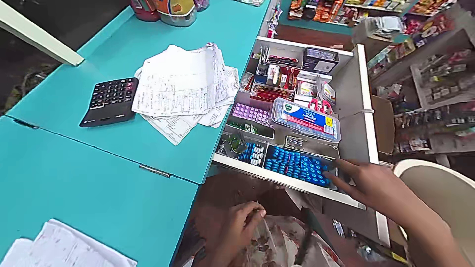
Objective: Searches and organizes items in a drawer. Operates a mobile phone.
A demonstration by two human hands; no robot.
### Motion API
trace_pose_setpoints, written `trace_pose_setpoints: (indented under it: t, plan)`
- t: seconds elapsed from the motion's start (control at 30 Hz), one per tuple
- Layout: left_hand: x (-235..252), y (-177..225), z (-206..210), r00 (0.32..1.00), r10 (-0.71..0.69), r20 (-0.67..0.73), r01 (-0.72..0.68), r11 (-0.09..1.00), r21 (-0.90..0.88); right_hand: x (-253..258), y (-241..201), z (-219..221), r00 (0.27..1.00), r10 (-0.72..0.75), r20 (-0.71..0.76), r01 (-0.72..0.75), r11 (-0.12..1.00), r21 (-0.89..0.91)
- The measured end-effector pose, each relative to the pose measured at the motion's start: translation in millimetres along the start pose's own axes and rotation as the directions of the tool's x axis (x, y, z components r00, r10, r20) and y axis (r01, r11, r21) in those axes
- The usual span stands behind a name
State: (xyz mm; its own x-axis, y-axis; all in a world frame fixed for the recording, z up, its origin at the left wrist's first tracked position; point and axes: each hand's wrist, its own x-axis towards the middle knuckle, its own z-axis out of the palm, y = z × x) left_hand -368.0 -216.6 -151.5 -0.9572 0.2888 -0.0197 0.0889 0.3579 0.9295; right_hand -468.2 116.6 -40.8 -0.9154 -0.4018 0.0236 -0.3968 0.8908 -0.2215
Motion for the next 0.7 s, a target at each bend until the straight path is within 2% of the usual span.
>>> trace_pose_setpoints:
  t: [0.07,0.13,0.27,0.43,0.5,0.57,0.7]
  plan:
    - [6,-1,-7,0.999,0.047,-0.017,-0.047,0.999,0.025,10,-3,4,0.987,0.017,0.16,-0.03,0.996,0.078]
    - [16,2,-8,0.995,0.094,-0.044,-0.092,0.995,0.037,22,1,5,0.967,0.017,0.255,-0.048,0.992,0.12]
    - [42,12,-12,0.981,0.166,-0.105,-0.159,0.985,0.068,55,4,6,0.936,-0.029,0.351,-0.011,0.994,0.113]
    - [79,24,-22,0.947,0.281,-0.157,-0.257,0.954,0.157,86,-6,32,0.852,-0.186,0.49,0.119,0.979,0.164]
    - [89,24,-27,0.941,0.288,-0.18,-0.236,0.935,0.264,95,-9,38,0.8,-0.187,0.57,0.134,0.982,0.134]
    - [95,19,-33,0.934,0.272,-0.232,-0.16,0.898,0.41,101,-5,39,0.773,-0.199,0.602,0.129,0.979,0.158]
    - [109,12,-46,0.904,0.247,-0.35,-0.01,0.829,0.559,101,14,41,0.798,-0.239,0.553,0.105,0.959,0.262]
